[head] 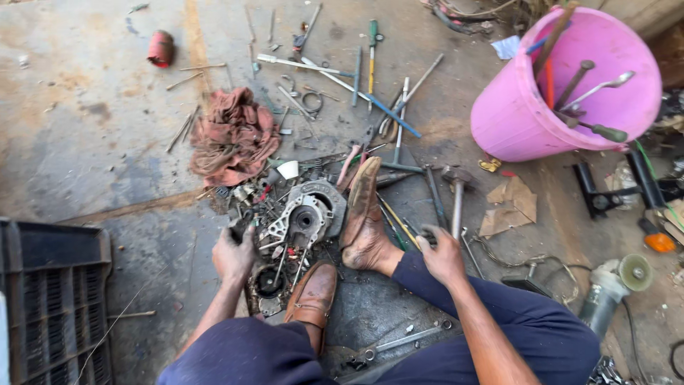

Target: The person sits on the floor and uses a hammer and chisel to work on a metal mechanical part. They then use a file to smooth the edges and pliers to remove a small piece from the part.

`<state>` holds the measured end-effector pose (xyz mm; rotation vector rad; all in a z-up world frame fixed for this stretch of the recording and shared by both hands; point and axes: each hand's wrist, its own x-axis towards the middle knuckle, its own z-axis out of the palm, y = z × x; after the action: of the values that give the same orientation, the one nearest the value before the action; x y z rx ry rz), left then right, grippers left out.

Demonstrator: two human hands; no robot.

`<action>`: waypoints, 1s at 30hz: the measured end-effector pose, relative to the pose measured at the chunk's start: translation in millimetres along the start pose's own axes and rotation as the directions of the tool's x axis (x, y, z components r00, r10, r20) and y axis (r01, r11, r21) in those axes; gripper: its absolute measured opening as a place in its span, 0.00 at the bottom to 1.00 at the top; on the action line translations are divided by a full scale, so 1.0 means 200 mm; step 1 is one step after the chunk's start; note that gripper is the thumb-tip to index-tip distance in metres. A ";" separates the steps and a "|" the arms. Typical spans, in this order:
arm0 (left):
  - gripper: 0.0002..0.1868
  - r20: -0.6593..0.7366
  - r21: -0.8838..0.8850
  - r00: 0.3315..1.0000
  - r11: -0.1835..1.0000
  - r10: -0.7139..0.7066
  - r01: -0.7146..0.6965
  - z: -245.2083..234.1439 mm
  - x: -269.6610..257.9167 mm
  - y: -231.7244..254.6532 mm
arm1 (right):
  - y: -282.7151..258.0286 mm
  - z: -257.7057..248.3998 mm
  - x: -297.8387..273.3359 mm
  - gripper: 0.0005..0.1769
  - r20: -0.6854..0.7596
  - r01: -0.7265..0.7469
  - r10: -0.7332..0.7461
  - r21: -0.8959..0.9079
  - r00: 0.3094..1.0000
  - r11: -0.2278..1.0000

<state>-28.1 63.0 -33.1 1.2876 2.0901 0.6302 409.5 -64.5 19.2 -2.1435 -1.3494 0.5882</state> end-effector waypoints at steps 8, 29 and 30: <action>0.25 0.110 0.181 0.992 0.982 -0.067 0.046 0.03 0.06 -0.01 | 0.05 0.01 0.17 0.24 -0.186 -0.179 0.122 -0.331 0.975 0.926; 0.33 0.223 0.380 0.950 0.917 -0.220 0.123 -0.04 0.10 -0.09 | 0.11 0.04 0.15 0.19 -0.207 0.005 -0.062 -0.264 0.976 0.964; 0.33 0.237 0.376 0.942 0.917 -0.237 0.136 -0.04 0.10 -0.09 | 0.11 0.04 0.15 0.18 -0.216 0.009 -0.068 -0.266 0.974 0.964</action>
<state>-52.8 72.1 -44.4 1.2547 2.1130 -0.0219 432.8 -43.9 -3.5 -2.3036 -1.4033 0.1495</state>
